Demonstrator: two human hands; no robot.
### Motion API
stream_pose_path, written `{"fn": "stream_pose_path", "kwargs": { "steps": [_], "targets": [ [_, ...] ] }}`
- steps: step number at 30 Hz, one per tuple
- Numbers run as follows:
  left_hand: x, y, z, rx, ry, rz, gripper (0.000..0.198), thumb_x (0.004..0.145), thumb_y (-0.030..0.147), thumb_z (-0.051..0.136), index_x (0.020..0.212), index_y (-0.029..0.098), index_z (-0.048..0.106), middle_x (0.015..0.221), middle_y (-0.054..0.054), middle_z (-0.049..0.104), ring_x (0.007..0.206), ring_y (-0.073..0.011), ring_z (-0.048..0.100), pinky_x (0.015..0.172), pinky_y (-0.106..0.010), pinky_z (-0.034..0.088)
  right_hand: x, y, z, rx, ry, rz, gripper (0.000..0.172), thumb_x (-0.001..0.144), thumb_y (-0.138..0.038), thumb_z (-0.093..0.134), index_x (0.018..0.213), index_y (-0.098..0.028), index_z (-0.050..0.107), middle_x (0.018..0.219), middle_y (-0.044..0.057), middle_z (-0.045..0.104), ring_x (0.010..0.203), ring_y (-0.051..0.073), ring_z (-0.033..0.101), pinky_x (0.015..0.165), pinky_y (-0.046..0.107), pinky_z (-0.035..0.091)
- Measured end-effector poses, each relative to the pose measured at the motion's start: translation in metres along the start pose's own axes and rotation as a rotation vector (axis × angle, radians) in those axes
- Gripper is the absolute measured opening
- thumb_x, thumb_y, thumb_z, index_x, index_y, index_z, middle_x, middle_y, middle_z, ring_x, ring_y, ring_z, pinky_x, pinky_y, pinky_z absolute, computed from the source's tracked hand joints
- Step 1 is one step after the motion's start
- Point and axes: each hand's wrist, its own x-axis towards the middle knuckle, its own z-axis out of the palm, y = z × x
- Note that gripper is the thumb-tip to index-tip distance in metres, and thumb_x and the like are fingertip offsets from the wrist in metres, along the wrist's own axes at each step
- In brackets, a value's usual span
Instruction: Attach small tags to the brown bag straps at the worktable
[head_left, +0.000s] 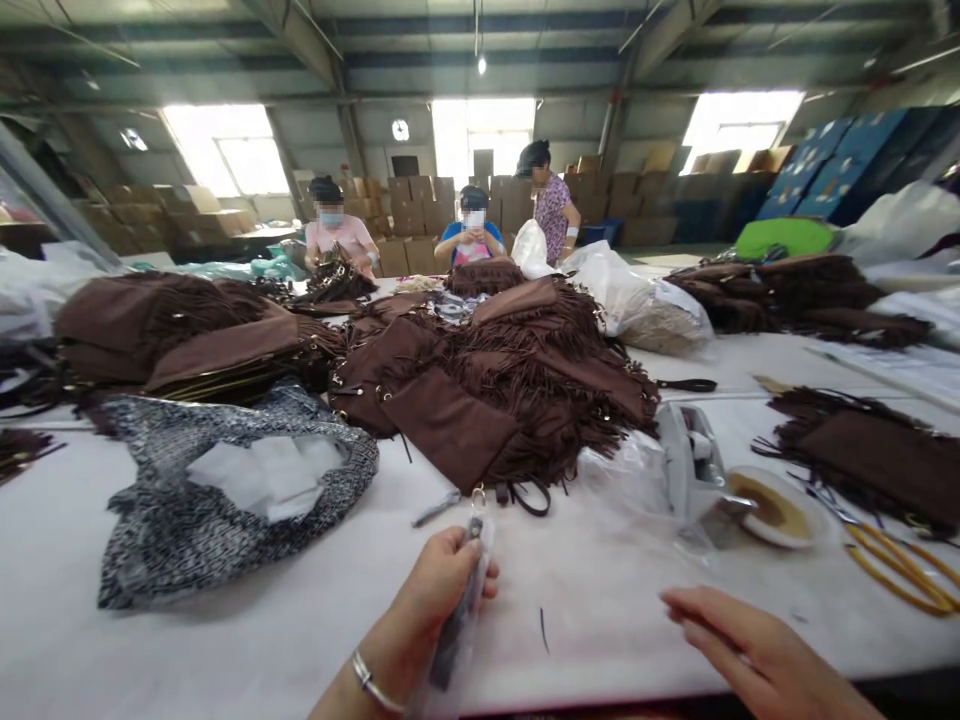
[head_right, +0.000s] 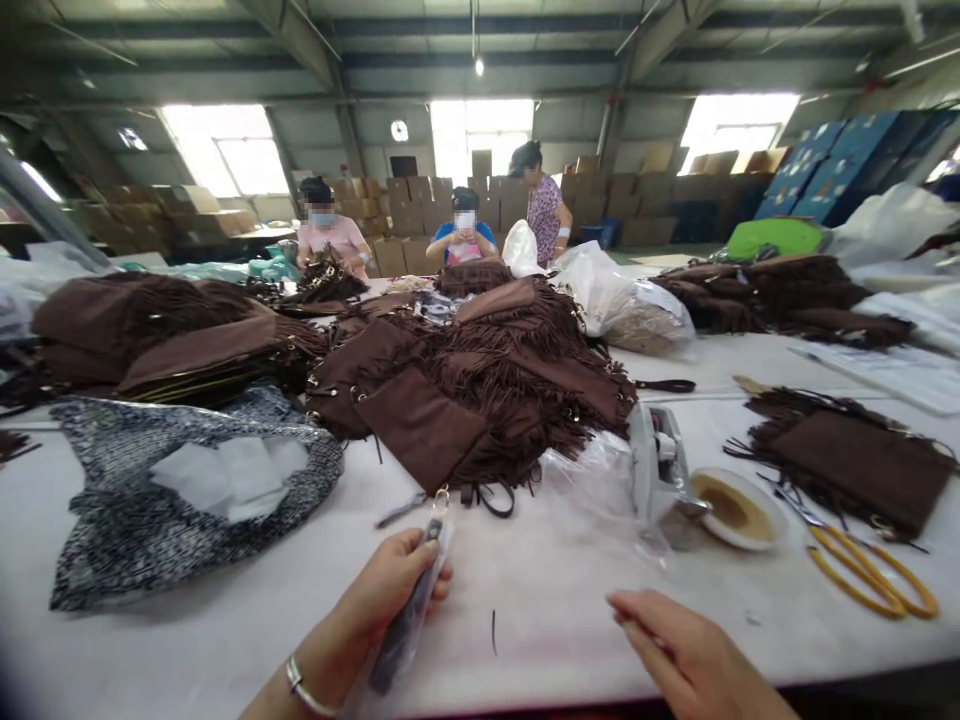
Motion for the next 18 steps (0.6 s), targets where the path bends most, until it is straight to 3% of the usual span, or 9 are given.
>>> {"fn": "stream_pose_path", "kwargs": {
  "steps": [2,4,7,10,13,18],
  "targets": [
    [-0.003,-0.004,-0.004,0.029,-0.019,0.001,0.028,0.084,0.042,0.061,0.092,0.017,0.053,0.076,-0.008,0.069,0.054,-0.0159,0.065,0.042,-0.021,0.044,0.040,-0.037,0.024,0.070,-0.185,-0.079,0.026,0.095,-0.036,0.051,0.112,-0.032,0.069,0.112,0.008,0.071,0.100,0.024,0.068,0.088,0.038,0.058],
    [-0.003,-0.009,-0.009,0.052,-0.028,0.005,0.026,0.085,0.042,0.058,0.092,0.017,0.052,0.074,-0.007,0.069,0.052,-0.0173,0.065,0.041,-0.023,0.045,0.082,-0.073,0.053,0.131,-0.241,-0.197,0.032,0.095,-0.025,0.044,0.119,-0.024,0.065,0.121,0.010,0.067,0.111,0.023,0.063,0.098,0.038,0.052],
    [-0.002,-0.014,-0.014,0.072,-0.030,0.033,0.023,0.086,0.040,0.056,0.088,0.018,0.050,0.072,-0.006,0.068,0.051,-0.0180,0.065,0.042,-0.024,0.046,0.133,-0.106,0.095,0.109,-0.310,-0.317,0.041,0.088,-0.012,0.044,0.124,-0.017,0.063,0.118,0.011,0.069,0.111,0.022,0.062,0.100,0.035,0.049],
    [-0.001,-0.015,-0.015,0.087,-0.022,0.043,0.019,0.087,0.037,0.054,0.086,0.019,0.049,0.071,-0.006,0.068,0.050,-0.0175,0.065,0.041,-0.023,0.046,0.164,-0.112,0.122,-0.038,-0.422,-0.360,0.048,0.088,-0.011,0.043,0.133,-0.018,0.058,0.121,0.012,0.068,0.110,0.023,0.063,0.096,0.034,0.050],
    [0.000,-0.012,-0.013,0.077,-0.018,0.017,0.016,0.087,0.036,0.052,0.086,0.020,0.047,0.070,-0.004,0.066,0.049,-0.0166,0.063,0.039,-0.022,0.044,0.181,-0.110,0.134,-0.179,-0.465,-0.394,0.045,0.090,-0.013,0.045,0.131,-0.021,0.061,0.113,0.011,0.071,0.098,0.023,0.067,0.084,0.031,0.051],
    [0.008,-0.006,-0.007,0.096,-0.002,0.009,0.024,0.088,0.044,0.050,0.084,0.021,0.046,0.067,-0.002,0.064,0.048,-0.0158,0.061,0.038,-0.023,0.044,0.193,-0.106,0.137,-0.066,-0.457,-0.415,0.035,0.090,-0.014,0.049,0.114,-0.022,0.073,0.102,0.008,0.075,0.093,0.019,0.068,0.082,0.026,0.049]
  ]
}}
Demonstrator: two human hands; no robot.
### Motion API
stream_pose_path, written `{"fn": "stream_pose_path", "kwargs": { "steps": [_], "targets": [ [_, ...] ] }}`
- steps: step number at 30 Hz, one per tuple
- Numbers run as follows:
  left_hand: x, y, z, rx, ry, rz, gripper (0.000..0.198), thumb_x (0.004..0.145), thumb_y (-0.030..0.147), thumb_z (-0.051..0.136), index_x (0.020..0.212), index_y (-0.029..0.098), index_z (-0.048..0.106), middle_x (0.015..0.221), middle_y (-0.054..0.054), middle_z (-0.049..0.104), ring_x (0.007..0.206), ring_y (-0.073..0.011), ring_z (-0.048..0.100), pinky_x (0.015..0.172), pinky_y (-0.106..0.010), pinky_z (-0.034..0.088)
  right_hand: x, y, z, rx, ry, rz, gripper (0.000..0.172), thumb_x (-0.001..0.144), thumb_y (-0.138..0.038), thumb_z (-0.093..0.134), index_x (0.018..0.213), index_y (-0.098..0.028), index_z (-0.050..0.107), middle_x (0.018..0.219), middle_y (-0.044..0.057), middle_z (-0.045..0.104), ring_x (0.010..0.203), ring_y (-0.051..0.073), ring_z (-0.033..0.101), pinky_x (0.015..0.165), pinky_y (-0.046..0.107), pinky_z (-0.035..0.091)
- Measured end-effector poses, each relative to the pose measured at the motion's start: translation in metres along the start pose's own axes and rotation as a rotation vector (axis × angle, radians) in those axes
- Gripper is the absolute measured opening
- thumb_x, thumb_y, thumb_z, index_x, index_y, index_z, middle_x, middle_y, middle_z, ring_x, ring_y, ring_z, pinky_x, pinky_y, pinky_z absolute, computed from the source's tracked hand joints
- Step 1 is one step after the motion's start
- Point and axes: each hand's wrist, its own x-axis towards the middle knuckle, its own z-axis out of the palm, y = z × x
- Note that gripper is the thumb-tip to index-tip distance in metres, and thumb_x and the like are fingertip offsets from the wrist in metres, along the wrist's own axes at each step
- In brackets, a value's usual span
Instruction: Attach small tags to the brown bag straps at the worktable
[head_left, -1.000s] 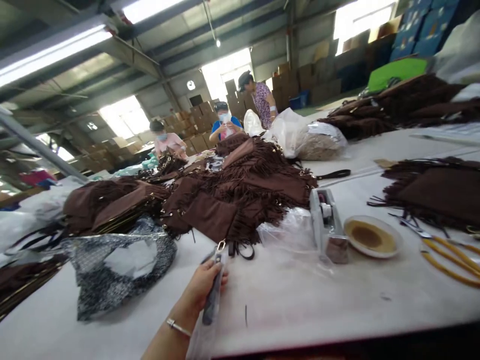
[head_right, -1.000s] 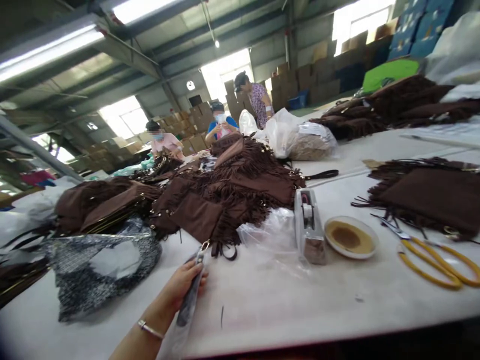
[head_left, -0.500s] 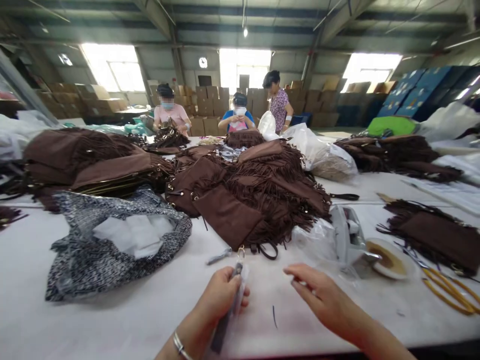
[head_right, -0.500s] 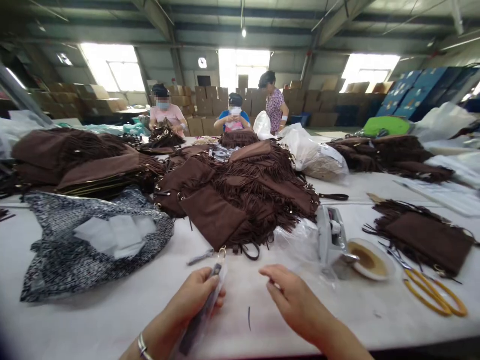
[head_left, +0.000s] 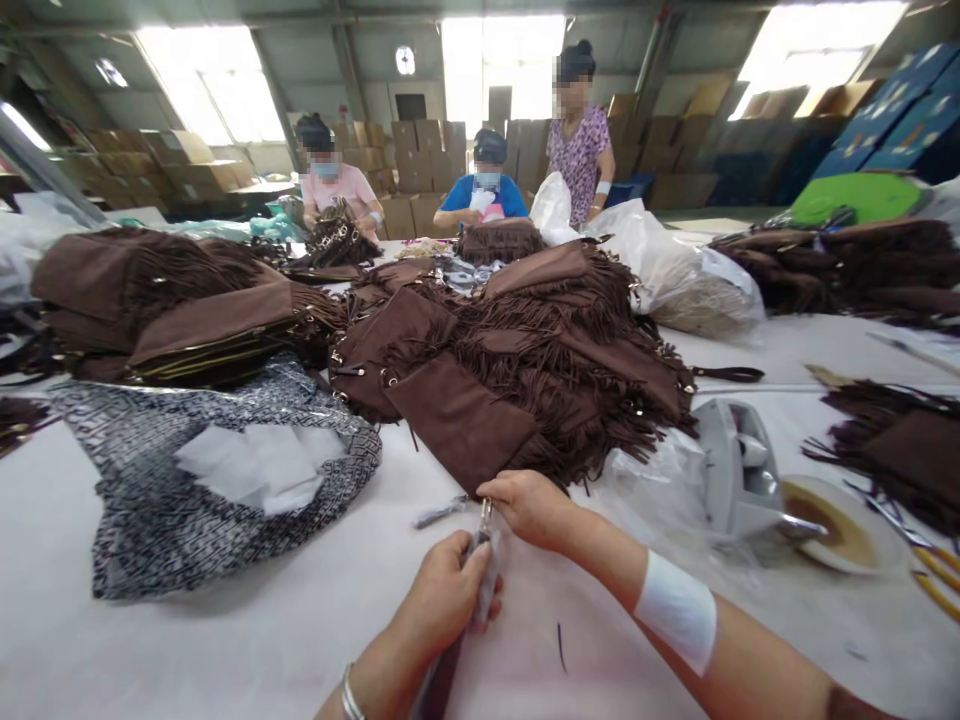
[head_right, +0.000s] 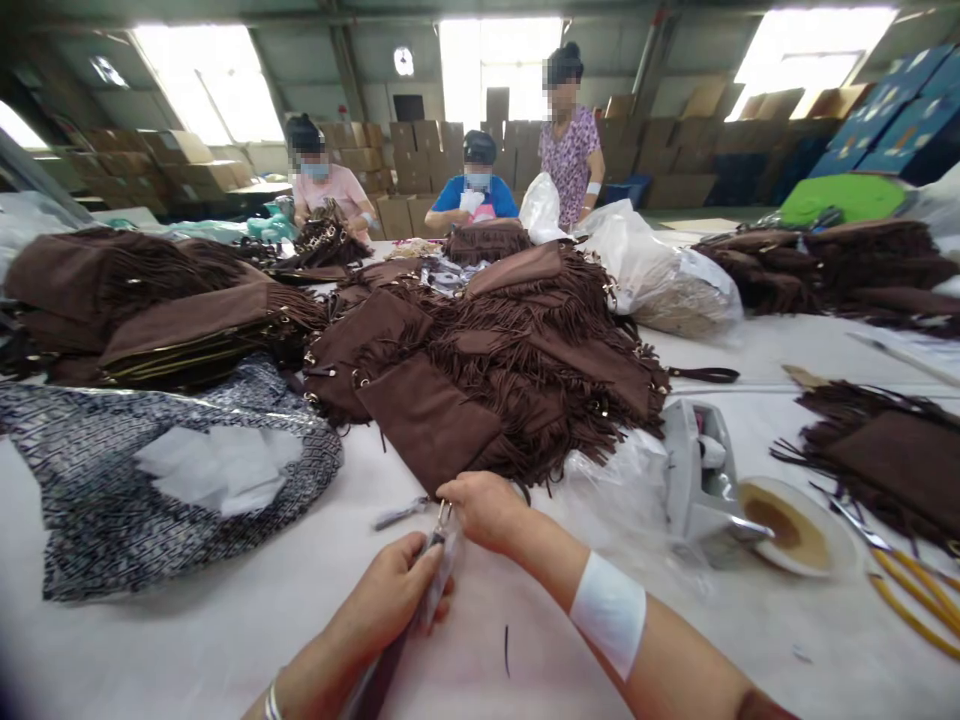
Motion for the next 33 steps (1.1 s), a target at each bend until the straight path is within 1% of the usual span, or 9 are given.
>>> {"fn": "stream_pose_path", "kwargs": {
  "steps": [6,10,12,16,19,24,28,31,33],
  "targets": [
    [0.013,0.002,0.005,0.096,0.042,0.033,0.026,0.088,0.044,0.050,0.078,0.020,0.047,0.067,-0.003,0.065,0.049,-0.0166,0.062,0.039,-0.023,0.043,-0.004,0.009,0.002,0.112,0.034,-0.008,0.035,0.087,-0.015,0.050,0.110,-0.022,0.076,0.104,0.007,0.077,0.096,0.021,0.070,0.082,0.028,0.050],
    [0.016,0.008,0.005,0.057,0.069,0.042,0.028,0.086,0.048,0.051,0.079,0.020,0.048,0.067,-0.004,0.065,0.049,-0.0165,0.061,0.040,-0.024,0.043,-0.008,0.010,-0.001,0.196,0.032,-0.034,0.034,0.089,-0.018,0.050,0.112,-0.020,0.075,0.108,0.008,0.076,0.100,0.021,0.069,0.086,0.029,0.050],
    [0.018,0.010,0.005,0.037,0.076,0.035,0.030,0.085,0.050,0.053,0.081,0.020,0.050,0.067,-0.004,0.065,0.049,-0.0164,0.061,0.041,-0.024,0.044,-0.009,0.010,-0.002,0.258,0.052,-0.034,0.033,0.089,-0.022,0.053,0.115,-0.021,0.073,0.104,0.006,0.077,0.095,0.020,0.070,0.083,0.027,0.050],
    [0.021,0.009,0.004,0.049,0.085,0.055,0.034,0.084,0.053,0.056,0.084,0.019,0.053,0.066,-0.004,0.066,0.050,-0.0170,0.062,0.042,-0.025,0.045,-0.009,0.008,0.003,0.328,0.129,0.007,0.033,0.080,-0.014,0.060,0.109,-0.021,0.074,0.090,0.001,0.077,0.080,0.016,0.068,0.071,0.023,0.048],
    [0.019,0.008,0.001,0.068,0.090,0.063,0.036,0.081,0.054,0.059,0.086,0.018,0.055,0.063,-0.002,0.065,0.052,-0.0178,0.063,0.046,-0.025,0.046,-0.007,0.007,0.012,0.338,0.240,0.027,0.031,0.077,-0.008,0.059,0.101,-0.019,0.075,0.092,0.002,0.076,0.083,0.015,0.068,0.074,0.023,0.048],
    [0.006,0.009,-0.005,0.034,0.039,0.032,0.038,0.079,0.054,0.063,0.086,0.017,0.058,0.063,-0.001,0.065,0.053,-0.0166,0.060,0.051,-0.026,0.046,-0.004,0.004,0.019,0.183,0.352,0.081,0.022,0.081,-0.010,0.060,0.098,-0.018,0.072,0.094,0.004,0.075,0.087,0.017,0.067,0.080,0.026,0.049],
    [-0.004,0.005,-0.008,-0.014,-0.009,-0.078,0.033,0.081,0.051,0.061,0.083,0.019,0.051,0.061,0.000,0.062,0.049,-0.0138,0.056,0.046,-0.023,0.041,-0.002,0.000,0.017,-0.095,0.296,0.135,0.016,0.090,-0.019,0.056,0.097,-0.021,0.070,0.094,0.005,0.071,0.086,0.019,0.066,0.073,0.026,0.047],
    [-0.009,0.002,-0.012,-0.132,-0.040,-0.134,0.034,0.079,0.049,0.064,0.084,0.021,0.047,0.064,0.003,0.059,0.047,-0.0104,0.052,0.045,-0.022,0.042,-0.005,0.000,0.012,-0.277,0.252,0.175,0.019,0.095,-0.021,0.049,0.095,-0.021,0.068,0.092,0.006,0.068,0.078,0.018,0.065,0.063,0.027,0.043],
    [-0.012,0.002,-0.015,-0.196,-0.067,-0.170,0.036,0.076,0.049,0.068,0.085,0.021,0.046,0.065,0.004,0.058,0.046,-0.0087,0.050,0.044,-0.021,0.042,-0.013,0.000,0.008,-0.306,0.283,0.190,0.022,0.096,-0.020,0.046,0.095,-0.021,0.068,0.090,0.006,0.067,0.076,0.018,0.064,0.063,0.027,0.043]
  ]
}}
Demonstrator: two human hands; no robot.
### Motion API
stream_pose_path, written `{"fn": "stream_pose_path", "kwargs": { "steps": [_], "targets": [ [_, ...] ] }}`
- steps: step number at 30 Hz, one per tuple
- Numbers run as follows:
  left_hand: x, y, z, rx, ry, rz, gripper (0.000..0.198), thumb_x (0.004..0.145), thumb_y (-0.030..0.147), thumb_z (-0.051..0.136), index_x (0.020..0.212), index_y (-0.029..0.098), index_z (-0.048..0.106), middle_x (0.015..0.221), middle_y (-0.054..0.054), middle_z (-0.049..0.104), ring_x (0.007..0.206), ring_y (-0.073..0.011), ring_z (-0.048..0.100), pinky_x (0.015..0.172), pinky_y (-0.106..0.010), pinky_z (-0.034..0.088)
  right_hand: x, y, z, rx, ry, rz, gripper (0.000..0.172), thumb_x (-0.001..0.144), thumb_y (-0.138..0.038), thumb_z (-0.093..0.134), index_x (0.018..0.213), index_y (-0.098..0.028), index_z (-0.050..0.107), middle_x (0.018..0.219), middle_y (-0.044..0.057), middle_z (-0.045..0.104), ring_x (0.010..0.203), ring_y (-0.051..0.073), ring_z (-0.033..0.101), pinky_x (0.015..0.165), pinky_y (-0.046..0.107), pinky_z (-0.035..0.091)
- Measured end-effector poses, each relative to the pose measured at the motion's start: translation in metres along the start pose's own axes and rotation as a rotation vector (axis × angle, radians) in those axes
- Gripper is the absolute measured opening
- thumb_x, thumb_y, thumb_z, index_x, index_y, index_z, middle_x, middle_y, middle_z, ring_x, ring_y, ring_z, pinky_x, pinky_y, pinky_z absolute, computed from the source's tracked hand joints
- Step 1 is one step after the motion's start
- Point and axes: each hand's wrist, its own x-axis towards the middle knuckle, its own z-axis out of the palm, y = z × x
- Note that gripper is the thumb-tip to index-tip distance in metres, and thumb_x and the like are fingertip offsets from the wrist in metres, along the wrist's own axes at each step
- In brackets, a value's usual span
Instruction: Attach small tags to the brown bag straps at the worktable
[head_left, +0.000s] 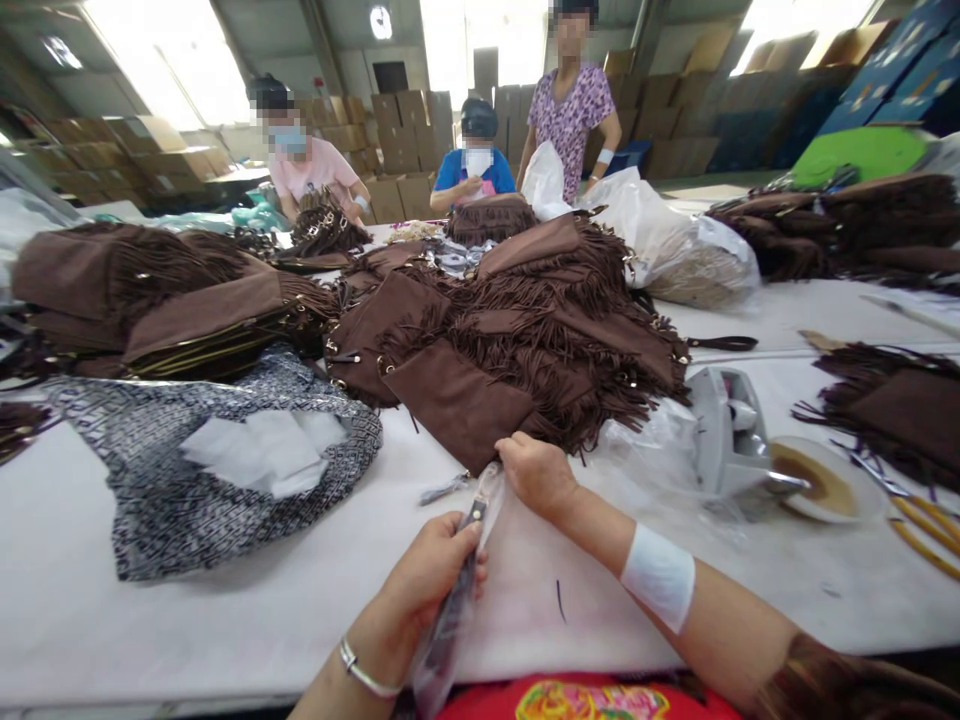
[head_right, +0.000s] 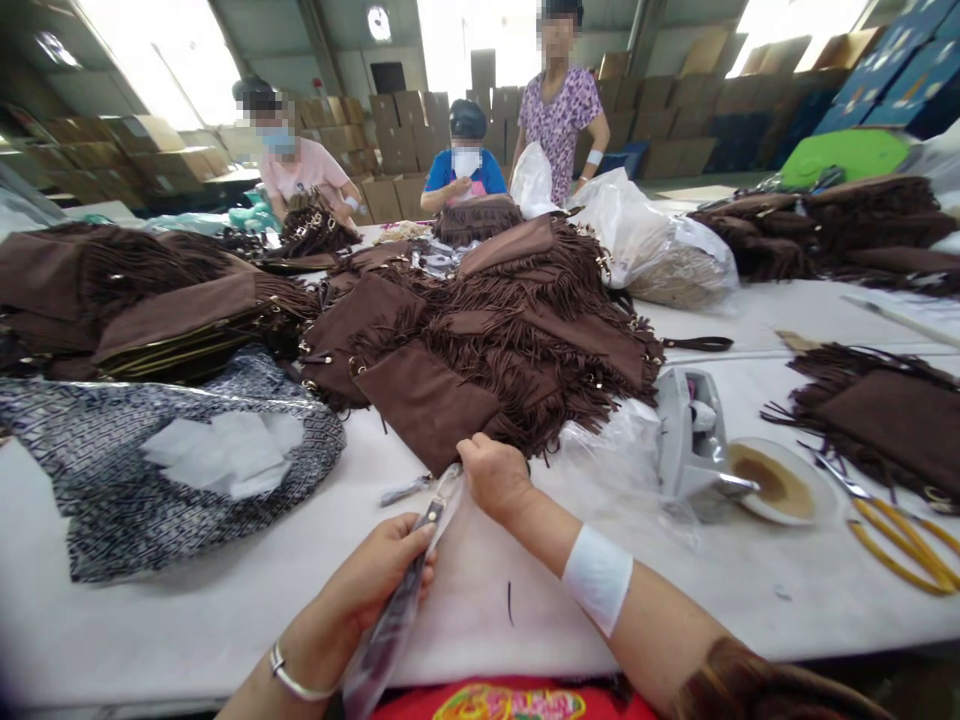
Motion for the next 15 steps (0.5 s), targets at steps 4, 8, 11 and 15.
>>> {"fn": "stream_pose_path", "kwargs": {
  "steps": [4,8,11,15],
  "targets": [
    [0.000,0.002,-0.006,-0.062,-0.052,-0.047,0.040,0.073,0.048,0.073,0.086,0.020,0.048,0.066,0.004,0.057,0.046,-0.0070,0.048,0.044,-0.020,0.041,-0.024,0.002,-0.008,0.128,0.128,-0.135,0.023,0.097,-0.022,0.047,0.109,-0.019,0.066,0.100,0.008,0.066,0.090,0.018,0.062,0.078,0.028,0.045],
    [0.000,0.005,-0.007,-0.077,-0.109,-0.052,0.041,0.071,0.049,0.074,0.086,0.018,0.052,0.064,0.004,0.056,0.047,-0.0065,0.049,0.045,-0.019,0.043,-0.037,-0.004,-0.004,0.096,0.124,-0.566,0.021,0.097,-0.023,0.054,0.114,-0.025,0.065,0.122,0.007,0.064,0.112,0.023,0.053,0.091,0.037,0.038],
    [-0.003,0.005,-0.008,-0.029,-0.144,-0.057,0.039,0.072,0.048,0.074,0.085,0.017,0.053,0.062,0.003,0.056,0.045,-0.0065,0.048,0.044,-0.018,0.042,-0.031,-0.003,0.004,0.032,0.088,-0.611,0.014,0.097,-0.023,0.055,0.091,-0.020,0.067,0.092,0.005,0.068,0.093,0.020,0.053,0.082,0.036,0.036],
    [-0.015,-0.002,-0.010,-0.003,-0.139,-0.048,0.039,0.070,0.048,0.074,0.080,0.018,0.050,0.059,0.004,0.054,0.043,-0.0064,0.045,0.040,-0.018,0.040,-0.021,0.006,0.012,-0.033,0.104,-0.569,0.016,0.095,-0.020,0.057,0.081,-0.018,0.064,0.084,0.003,0.064,0.081,0.018,0.047,0.072,0.035,0.033]
  ]
}}
